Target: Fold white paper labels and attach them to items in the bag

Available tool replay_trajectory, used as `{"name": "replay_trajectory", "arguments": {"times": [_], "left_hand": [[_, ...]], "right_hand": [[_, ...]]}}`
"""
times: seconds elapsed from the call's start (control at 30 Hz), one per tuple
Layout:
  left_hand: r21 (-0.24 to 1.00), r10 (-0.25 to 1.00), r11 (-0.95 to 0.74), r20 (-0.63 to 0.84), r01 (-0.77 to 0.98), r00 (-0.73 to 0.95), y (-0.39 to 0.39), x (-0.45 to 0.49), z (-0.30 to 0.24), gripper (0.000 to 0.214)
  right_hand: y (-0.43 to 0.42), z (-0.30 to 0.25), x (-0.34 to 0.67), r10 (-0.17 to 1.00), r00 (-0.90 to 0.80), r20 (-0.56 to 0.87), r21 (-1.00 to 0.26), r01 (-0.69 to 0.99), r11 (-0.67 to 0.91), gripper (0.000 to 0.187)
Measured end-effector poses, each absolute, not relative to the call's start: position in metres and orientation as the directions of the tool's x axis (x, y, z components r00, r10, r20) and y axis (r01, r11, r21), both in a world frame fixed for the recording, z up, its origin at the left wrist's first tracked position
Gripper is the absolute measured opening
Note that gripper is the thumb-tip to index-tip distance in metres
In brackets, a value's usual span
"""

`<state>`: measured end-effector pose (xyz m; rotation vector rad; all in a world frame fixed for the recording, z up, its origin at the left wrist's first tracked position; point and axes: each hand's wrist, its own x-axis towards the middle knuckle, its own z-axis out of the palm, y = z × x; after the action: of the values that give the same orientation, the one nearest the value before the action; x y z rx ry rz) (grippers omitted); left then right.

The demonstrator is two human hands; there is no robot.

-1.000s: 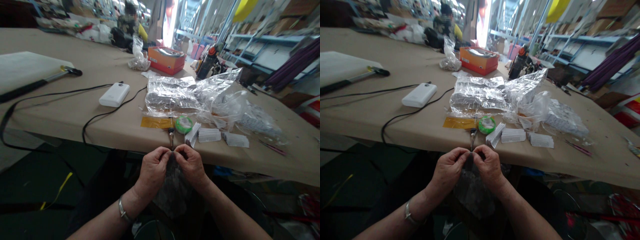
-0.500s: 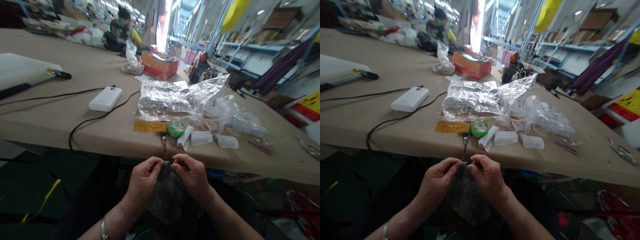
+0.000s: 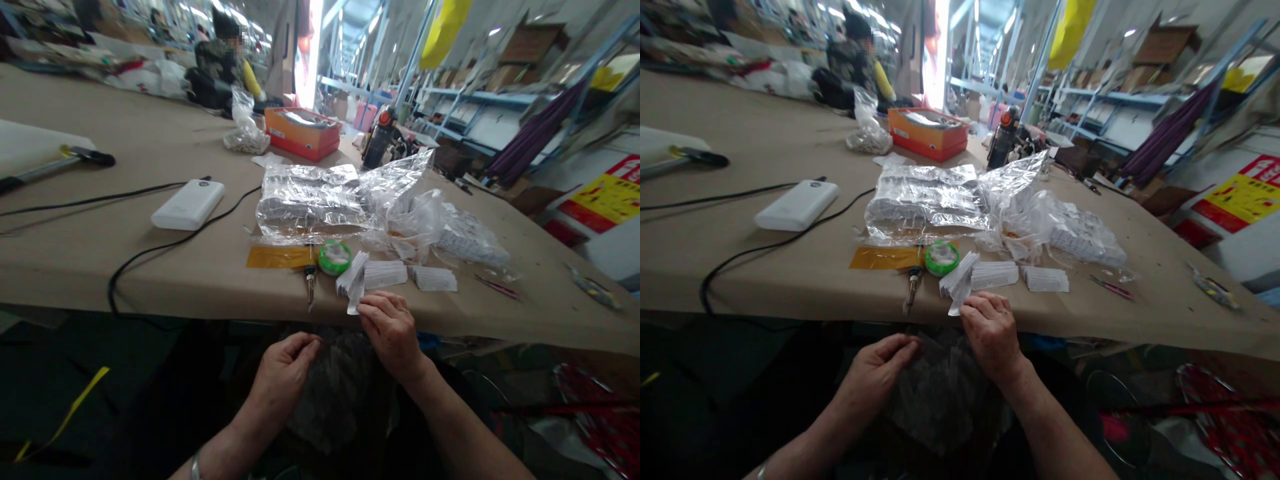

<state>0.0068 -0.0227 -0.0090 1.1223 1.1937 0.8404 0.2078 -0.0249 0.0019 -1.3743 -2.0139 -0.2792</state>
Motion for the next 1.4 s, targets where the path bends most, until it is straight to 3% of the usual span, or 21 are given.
{"name": "replay_trajectory", "arguments": {"times": [0.07,0.2,0.27,0.37,0.43,0.6,0.67,0.77,0.9,1.1,1.23,1.4], "left_hand": [[0.904,0.882,0.416,-0.375,-0.098,0.284,-0.025,0.02,-0.002,0.016],[0.612,0.745,0.657,-0.436,-0.441,0.505,-0.027,0.044,0.01,0.022],[0.554,0.738,0.67,-0.426,-0.494,0.523,-0.026,0.052,0.012,0.021],[0.577,0.741,0.667,-0.456,-0.471,0.492,-0.024,0.057,0.012,0.017],[0.6,0.726,0.684,-0.506,-0.415,0.466,-0.024,0.057,0.012,0.012],[0.653,0.697,0.711,-0.608,-0.261,0.38,-0.028,0.054,0.016,0.011],[0.658,0.696,0.712,-0.618,-0.244,0.365,-0.029,0.053,0.015,0.011],[0.667,0.696,0.71,-0.619,-0.224,0.364,-0.029,0.052,0.013,0.013],[0.656,0.684,0.721,-0.62,-0.224,0.384,-0.029,0.053,0.011,0.015],[0.59,0.646,0.757,-0.612,-0.28,0.456,-0.027,0.057,0.015,0.011],[0.488,0.661,0.75,-0.557,-0.445,0.503,-0.028,0.059,0.013,0.009],[0.439,0.662,0.744,-0.591,-0.504,0.461,-0.03,0.058,0.01,0.01]], "right_hand": [[-0.033,0.005,0.207,0.714,-0.245,0.656,-0.214,0.846,0.488,0.016],[-0.06,0.012,0.197,0.674,-0.355,0.648,-0.243,0.743,0.624,0.015],[-0.071,0.014,0.193,0.658,-0.42,0.625,-0.235,0.703,0.672,0.016],[-0.073,0.015,0.198,0.66,-0.453,0.6,-0.23,0.693,0.684,0.021],[-0.063,0.014,0.208,0.709,-0.387,0.59,-0.229,0.762,0.606,0.027],[-0.028,0.007,0.234,0.86,-0.114,0.497,-0.097,0.978,0.186,0.055],[-0.024,0.002,0.239,0.883,-0.113,0.455,-0.042,0.988,0.149,0.054],[-0.027,-0.006,0.244,0.866,-0.157,0.475,-0.044,0.979,0.201,0.039],[-0.031,-0.01,0.255,0.782,-0.173,0.599,-0.15,0.935,0.322,0.022],[-0.049,-0.006,0.239,0.695,-0.181,0.696,-0.354,0.755,0.551,0.02],[-0.067,-0.01,0.207,0.614,-0.401,0.68,-0.277,0.635,0.721,0.017],[-0.074,-0.016,0.195,0.61,-0.473,0.636,-0.224,0.642,0.733,0.014]]}}
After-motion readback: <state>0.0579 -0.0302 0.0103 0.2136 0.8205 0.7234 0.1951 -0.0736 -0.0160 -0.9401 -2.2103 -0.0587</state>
